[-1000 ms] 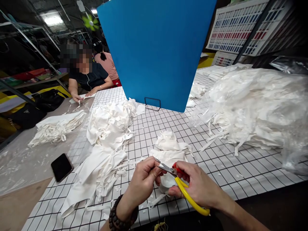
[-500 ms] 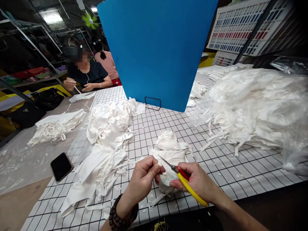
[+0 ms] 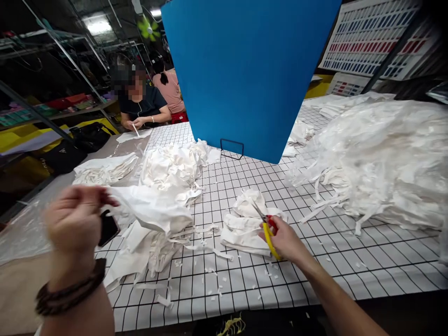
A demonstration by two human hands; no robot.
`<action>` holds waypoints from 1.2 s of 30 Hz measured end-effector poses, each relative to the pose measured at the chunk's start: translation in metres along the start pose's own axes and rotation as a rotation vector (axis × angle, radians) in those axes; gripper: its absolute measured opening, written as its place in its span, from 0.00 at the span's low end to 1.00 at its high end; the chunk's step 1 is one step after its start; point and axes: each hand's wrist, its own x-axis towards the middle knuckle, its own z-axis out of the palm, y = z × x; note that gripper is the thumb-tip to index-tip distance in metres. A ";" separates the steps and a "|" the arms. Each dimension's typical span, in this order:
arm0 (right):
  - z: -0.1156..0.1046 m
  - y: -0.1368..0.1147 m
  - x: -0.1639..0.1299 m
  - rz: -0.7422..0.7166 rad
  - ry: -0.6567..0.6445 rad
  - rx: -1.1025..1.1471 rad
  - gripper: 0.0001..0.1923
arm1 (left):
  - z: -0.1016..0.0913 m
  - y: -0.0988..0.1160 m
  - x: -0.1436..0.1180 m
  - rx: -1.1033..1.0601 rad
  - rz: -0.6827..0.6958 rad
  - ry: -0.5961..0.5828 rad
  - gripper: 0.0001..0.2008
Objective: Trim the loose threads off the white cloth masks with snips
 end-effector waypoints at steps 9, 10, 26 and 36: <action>0.003 -0.001 -0.013 -0.167 -0.058 -0.151 0.07 | 0.121 -0.009 -0.118 0.440 0.235 -0.813 0.16; 0.000 -0.001 -0.018 -0.215 -0.065 -0.159 0.05 | 0.136 -0.003 -0.131 0.324 0.341 -0.917 0.15; -0.065 0.019 -0.044 -0.693 0.267 -0.498 0.05 | 0.176 0.006 -0.125 -0.175 0.139 -1.162 0.08; -0.085 0.029 0.022 -0.394 0.359 -0.427 0.04 | 0.138 0.000 -0.153 -0.924 -0.739 -0.826 0.13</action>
